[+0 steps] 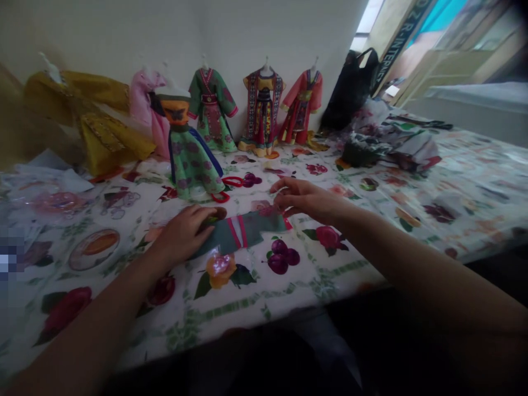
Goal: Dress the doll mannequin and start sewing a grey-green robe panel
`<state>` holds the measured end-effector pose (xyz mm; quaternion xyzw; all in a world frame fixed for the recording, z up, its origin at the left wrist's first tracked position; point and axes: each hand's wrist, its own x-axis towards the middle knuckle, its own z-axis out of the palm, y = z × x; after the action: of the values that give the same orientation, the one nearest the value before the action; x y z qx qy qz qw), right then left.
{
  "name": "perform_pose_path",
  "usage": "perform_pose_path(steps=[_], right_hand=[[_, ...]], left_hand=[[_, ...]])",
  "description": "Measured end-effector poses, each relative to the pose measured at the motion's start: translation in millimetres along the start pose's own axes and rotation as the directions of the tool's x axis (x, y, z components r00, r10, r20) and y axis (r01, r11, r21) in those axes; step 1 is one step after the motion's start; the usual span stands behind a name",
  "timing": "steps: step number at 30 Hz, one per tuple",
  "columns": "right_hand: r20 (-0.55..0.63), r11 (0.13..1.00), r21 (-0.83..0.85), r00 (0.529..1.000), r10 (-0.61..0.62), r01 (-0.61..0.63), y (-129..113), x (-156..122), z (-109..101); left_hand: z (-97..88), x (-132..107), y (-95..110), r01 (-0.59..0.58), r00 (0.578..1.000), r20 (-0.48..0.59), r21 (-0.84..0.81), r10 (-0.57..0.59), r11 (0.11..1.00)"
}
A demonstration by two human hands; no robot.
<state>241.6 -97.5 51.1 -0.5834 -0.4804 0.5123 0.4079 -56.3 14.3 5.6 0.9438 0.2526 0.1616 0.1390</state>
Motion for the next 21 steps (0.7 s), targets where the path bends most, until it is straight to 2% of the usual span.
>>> perform_pose_path(steps=[3,8,12,15,18,21], right_hand=[[0.025,0.999,-0.010,0.999,0.032,-0.032,9,-10,-14],[0.135,0.997,0.039,0.989,0.061,-0.066,18,-21,-18],[0.203,0.997,-0.019,0.976,0.081,-0.079,21,-23,-18],[0.180,0.990,-0.115,0.979,0.099,-0.079,23,-21,-20],[0.132,0.986,-0.160,0.990,0.056,-0.034,26,-18,-23],[0.138,0.979,-0.200,0.990,0.000,0.028,28,-12,-24]], left_hand=[[2.5,0,-2,0.026,1.000,0.009,0.022,-0.026,0.999],[3.1,1,-3,0.029,1.000,-0.007,0.049,-0.029,0.998],[-2.9,6,3,0.048,0.995,0.084,0.065,-0.054,0.997],[-7.3,10,9,0.045,0.991,0.120,0.072,-0.054,0.996],[-12.3,13,16,0.047,0.992,0.113,0.024,-0.050,0.999],[-20.7,16,22,0.131,0.973,0.198,-0.067,-0.115,0.989]])
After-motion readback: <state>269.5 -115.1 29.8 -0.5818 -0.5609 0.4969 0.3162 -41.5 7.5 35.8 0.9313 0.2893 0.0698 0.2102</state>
